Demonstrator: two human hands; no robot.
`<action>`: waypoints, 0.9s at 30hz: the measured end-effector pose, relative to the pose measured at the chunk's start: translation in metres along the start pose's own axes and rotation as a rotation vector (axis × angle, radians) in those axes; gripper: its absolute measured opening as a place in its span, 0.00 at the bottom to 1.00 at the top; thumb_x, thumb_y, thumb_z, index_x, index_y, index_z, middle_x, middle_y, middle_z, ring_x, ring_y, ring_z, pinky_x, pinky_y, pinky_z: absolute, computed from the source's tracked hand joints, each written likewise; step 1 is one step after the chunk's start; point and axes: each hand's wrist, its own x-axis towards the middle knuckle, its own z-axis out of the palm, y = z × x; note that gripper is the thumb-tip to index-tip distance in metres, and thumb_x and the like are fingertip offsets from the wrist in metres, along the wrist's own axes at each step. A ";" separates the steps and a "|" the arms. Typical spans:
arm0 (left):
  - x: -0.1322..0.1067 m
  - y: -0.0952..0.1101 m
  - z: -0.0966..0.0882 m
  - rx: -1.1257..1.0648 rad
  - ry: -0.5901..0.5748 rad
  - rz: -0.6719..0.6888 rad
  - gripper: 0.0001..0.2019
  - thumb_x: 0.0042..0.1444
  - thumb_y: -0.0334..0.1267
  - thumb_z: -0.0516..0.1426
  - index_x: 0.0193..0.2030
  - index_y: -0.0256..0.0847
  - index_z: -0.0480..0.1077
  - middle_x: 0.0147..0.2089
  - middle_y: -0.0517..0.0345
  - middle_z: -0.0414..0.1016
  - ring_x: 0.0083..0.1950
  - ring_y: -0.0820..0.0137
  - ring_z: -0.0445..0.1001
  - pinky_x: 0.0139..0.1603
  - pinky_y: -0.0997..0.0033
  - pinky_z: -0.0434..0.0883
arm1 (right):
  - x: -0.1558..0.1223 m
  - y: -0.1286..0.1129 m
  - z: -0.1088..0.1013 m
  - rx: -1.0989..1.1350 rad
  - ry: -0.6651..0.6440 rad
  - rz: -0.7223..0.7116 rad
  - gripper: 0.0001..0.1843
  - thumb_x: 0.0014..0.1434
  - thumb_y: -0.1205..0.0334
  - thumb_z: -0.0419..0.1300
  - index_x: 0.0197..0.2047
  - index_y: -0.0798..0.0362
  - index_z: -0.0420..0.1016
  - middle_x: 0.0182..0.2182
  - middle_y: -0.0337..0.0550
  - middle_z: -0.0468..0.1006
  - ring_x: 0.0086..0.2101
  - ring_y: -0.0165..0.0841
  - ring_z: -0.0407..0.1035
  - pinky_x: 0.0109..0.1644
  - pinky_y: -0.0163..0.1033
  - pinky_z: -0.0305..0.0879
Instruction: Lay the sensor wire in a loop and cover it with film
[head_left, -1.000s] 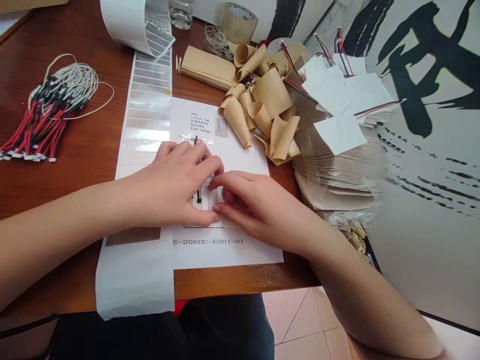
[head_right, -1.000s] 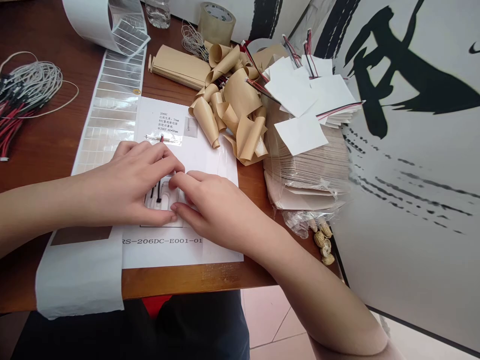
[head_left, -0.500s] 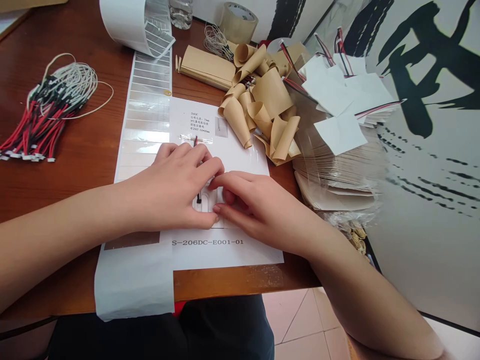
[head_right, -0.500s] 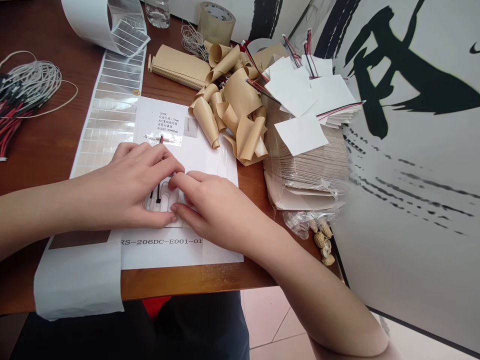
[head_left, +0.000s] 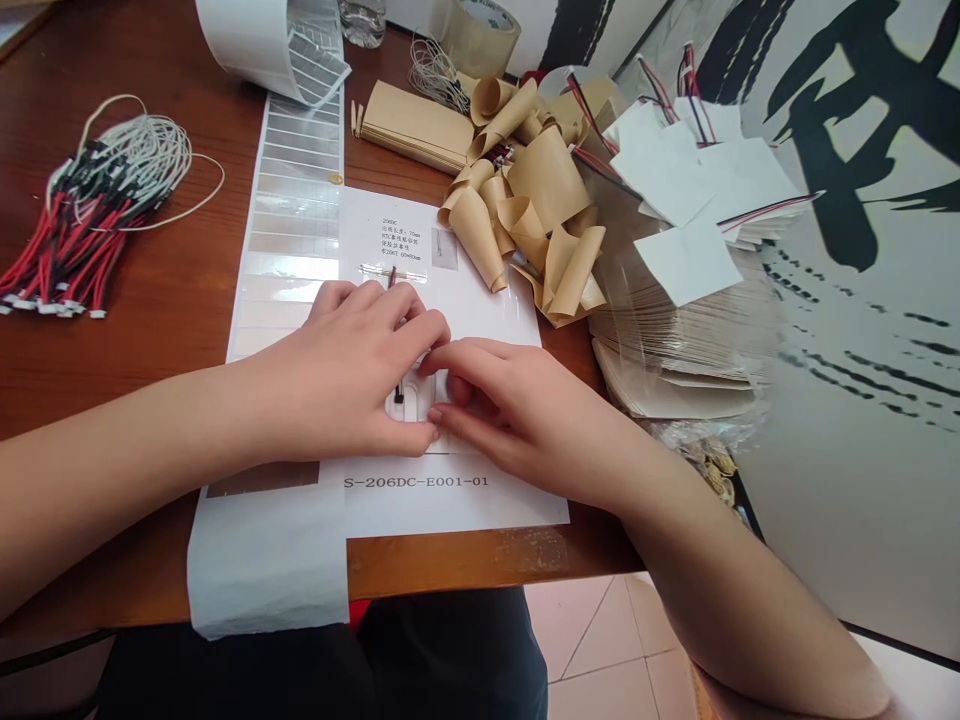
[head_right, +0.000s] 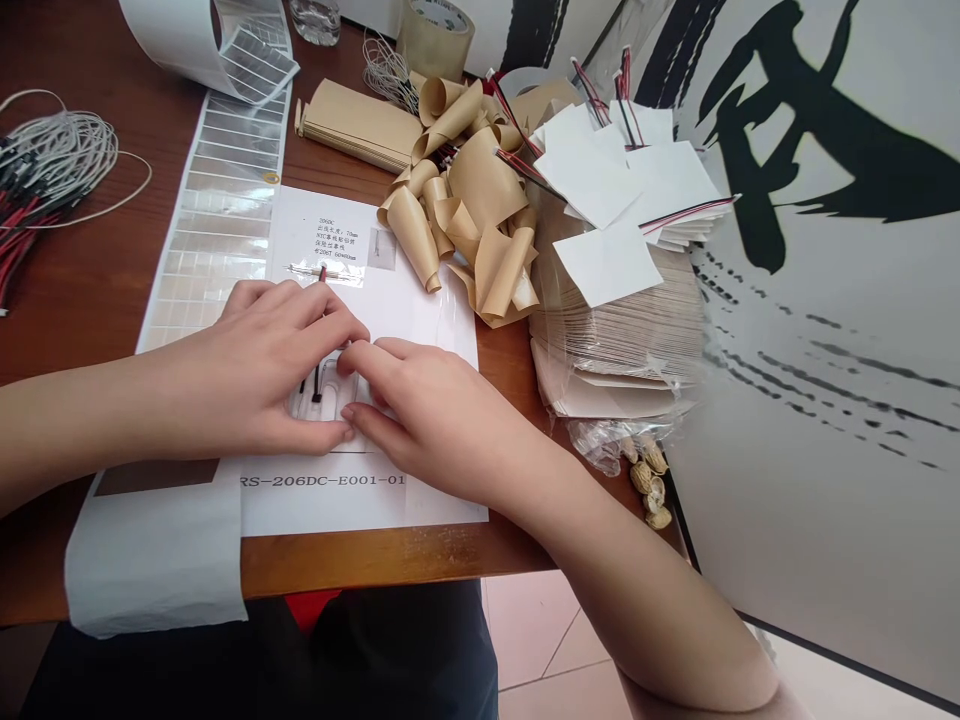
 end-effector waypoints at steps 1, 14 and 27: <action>0.000 0.000 0.000 -0.001 0.003 0.002 0.18 0.55 0.53 0.56 0.46 0.44 0.66 0.47 0.51 0.66 0.52 0.52 0.68 0.56 0.45 0.60 | 0.000 0.000 0.000 -0.003 -0.001 0.001 0.11 0.67 0.65 0.58 0.51 0.58 0.75 0.34 0.42 0.74 0.31 0.32 0.66 0.36 0.37 0.58; 0.000 0.001 0.004 -0.010 0.024 -0.008 0.19 0.54 0.54 0.55 0.45 0.44 0.66 0.48 0.49 0.68 0.53 0.50 0.68 0.59 0.43 0.61 | -0.002 0.000 0.000 -0.006 0.005 -0.009 0.09 0.67 0.65 0.58 0.50 0.56 0.74 0.35 0.42 0.75 0.32 0.32 0.67 0.38 0.37 0.59; 0.000 0.001 0.002 -0.019 0.013 -0.008 0.18 0.54 0.53 0.56 0.45 0.44 0.66 0.48 0.49 0.68 0.53 0.49 0.69 0.59 0.43 0.60 | -0.001 0.001 0.000 0.000 0.002 -0.001 0.09 0.67 0.64 0.58 0.50 0.55 0.73 0.34 0.42 0.76 0.32 0.33 0.67 0.37 0.37 0.59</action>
